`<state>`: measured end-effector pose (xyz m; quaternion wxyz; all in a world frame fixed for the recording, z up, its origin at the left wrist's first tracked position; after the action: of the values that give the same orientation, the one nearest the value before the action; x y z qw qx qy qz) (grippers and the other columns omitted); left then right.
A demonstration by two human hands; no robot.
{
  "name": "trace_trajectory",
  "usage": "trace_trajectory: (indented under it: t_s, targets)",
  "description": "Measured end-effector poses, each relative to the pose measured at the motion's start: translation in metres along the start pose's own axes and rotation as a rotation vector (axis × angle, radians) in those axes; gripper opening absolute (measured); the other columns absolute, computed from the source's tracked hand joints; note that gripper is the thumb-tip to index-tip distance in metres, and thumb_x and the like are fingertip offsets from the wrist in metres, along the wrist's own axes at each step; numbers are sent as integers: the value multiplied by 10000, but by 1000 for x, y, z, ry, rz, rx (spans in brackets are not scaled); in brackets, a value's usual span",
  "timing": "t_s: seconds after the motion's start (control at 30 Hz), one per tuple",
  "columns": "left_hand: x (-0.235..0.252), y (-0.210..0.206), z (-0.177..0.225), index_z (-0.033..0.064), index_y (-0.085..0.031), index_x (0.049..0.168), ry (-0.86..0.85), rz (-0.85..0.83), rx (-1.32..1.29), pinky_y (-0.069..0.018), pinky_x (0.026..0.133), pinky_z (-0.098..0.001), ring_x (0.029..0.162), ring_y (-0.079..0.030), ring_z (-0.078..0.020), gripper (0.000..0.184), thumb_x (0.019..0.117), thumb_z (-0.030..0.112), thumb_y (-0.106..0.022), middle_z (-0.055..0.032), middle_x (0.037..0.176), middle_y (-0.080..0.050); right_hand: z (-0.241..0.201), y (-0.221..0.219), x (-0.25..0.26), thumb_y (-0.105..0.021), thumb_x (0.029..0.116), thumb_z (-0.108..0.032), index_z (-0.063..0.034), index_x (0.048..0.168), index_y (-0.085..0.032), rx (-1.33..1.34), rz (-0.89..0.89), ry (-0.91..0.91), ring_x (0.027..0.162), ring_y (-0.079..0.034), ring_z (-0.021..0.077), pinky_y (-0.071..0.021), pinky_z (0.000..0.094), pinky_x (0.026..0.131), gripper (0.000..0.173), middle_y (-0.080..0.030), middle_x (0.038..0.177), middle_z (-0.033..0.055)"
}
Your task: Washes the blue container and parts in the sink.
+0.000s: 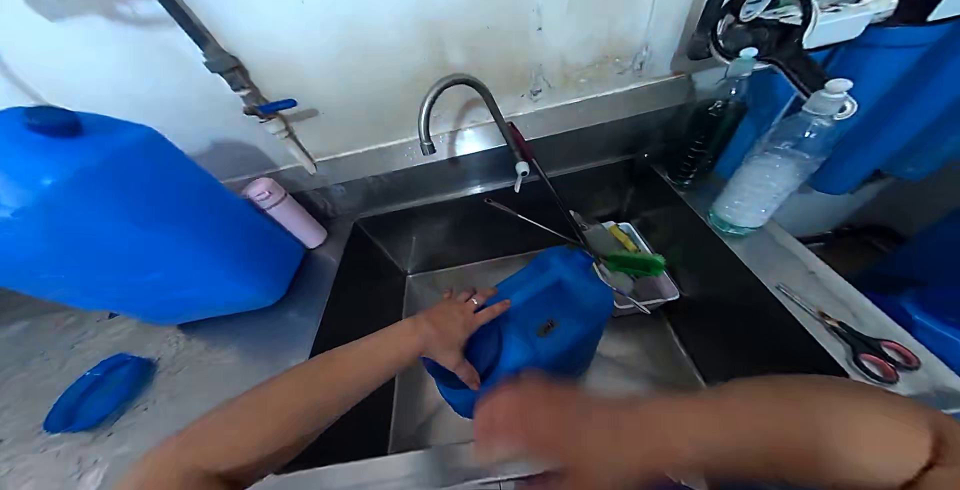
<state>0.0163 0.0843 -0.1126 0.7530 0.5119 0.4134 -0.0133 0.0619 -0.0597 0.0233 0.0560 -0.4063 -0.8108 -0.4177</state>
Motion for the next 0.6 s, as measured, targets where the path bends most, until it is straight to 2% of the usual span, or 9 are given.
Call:
trace_trajectory:
  t_s: [0.03, 0.1, 0.13, 0.17, 0.23, 0.3, 0.4, 0.5, 0.6]
  targets:
    - [-3, -10, 6, 196, -222, 1651, -51, -2, 20, -147, 1121, -807, 1539, -78, -548, 1258, 658, 443, -954, -247, 1707, -34, 64, 20, -7, -760, 873, -402, -26, 1174, -714, -162, -20, -133, 1252, -615, 367, -455, 604, 1048, 483, -676, 1273, 195]
    - [-4, -23, 16, 225, -293, 1633, -155, 63, 57, -95, 1090, -847, 1523, -20, -592, 1236, 621, 431, -971, -312, 1685, 6, 194, 45, -35, -628, 982, -480, -93, 1515, -499, -265, -166, -457, 1514, -313, 417, -194, 707, 1182, 671, -413, 1604, 182]
    - [-4, -20, 13, 194, -395, 1590, -216, 199, 44, -135, 1072, -854, 1506, -118, -607, 1165, 601, 395, -978, -335, 1664, -121, 238, 48, -51, -573, 1007, -488, -120, 1527, -491, -268, -114, -521, 1527, -284, 418, -146, 726, 1177, 642, -388, 1626, 159]
    - [-5, -15, 4, 150, -497, 1521, -258, 375, 25, -213, 1055, -838, 1464, -270, -598, 1078, 576, 389, -957, -330, 1606, -307, 259, 47, -61, -549, 1008, -466, -119, 1451, -582, -304, 54, -519, 1483, -366, 423, -164, 738, 1154, 563, -474, 1570, 156]
    - [-2, -2, -28, 100, -576, 1443, -108, 573, -80, -287, 1054, -786, 1405, -402, -549, 931, 623, 415, -885, -283, 1496, -494, 261, 43, -63, -573, 1012, -363, -82, 1275, -707, -391, 372, -559, 1376, -489, 459, -185, 762, 1127, 407, -605, 1427, 180]
    - [4, 3, -66, 136, -525, 1495, 294, 505, -284, -219, 1115, -747, 1473, -301, -499, 772, 840, 446, -790, -246, 1558, -423, 245, 31, -61, -597, 1008, -328, -89, 1267, -710, -482, 461, -634, 1331, -523, 480, -218, 781, 1097, 370, -619, 1407, 177]
    - [0, 6, -96, 112, -544, 1455, 776, 456, -383, -302, 1051, -756, 1432, -346, -532, 674, 1020, 620, -461, -293, 1517, -443, 211, 14, -69, -616, 951, -180, -81, 1273, -704, -614, 515, -626, 1216, -583, 545, -293, 823, 995, 349, -647, 1341, 220]
    - [-42, -34, -88, 1, -464, 1476, 964, 397, -518, -406, 1041, -694, 1387, -429, -528, 860, 983, 706, -446, -330, 1519, -411, 200, 12, -71, -627, 904, -28, -78, 1210, -729, -682, 519, -559, 1171, -619, 538, -327, 813, 972, 327, -680, 1282, 223]
    - [-108, -89, -34, -93, -411, 1478, 868, 444, -810, -438, 1049, -650, 1255, -572, -501, 757, 1058, 536, -443, -366, 1382, -538, 200, 6, -63, -629, 895, -6, -74, 1222, -725, -600, 452, -535, 1202, -607, 529, -307, 817, 991, 347, -668, 1300, 229]
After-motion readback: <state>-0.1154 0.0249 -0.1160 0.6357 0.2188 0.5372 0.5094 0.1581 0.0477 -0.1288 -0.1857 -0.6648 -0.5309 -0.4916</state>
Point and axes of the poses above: each hand's wrist, its own x-axis towards the middle knuckle, its own y-axis out of the back of the hand, z = x × y, the point moved 10 cm from there along x, towards the middle knuckle
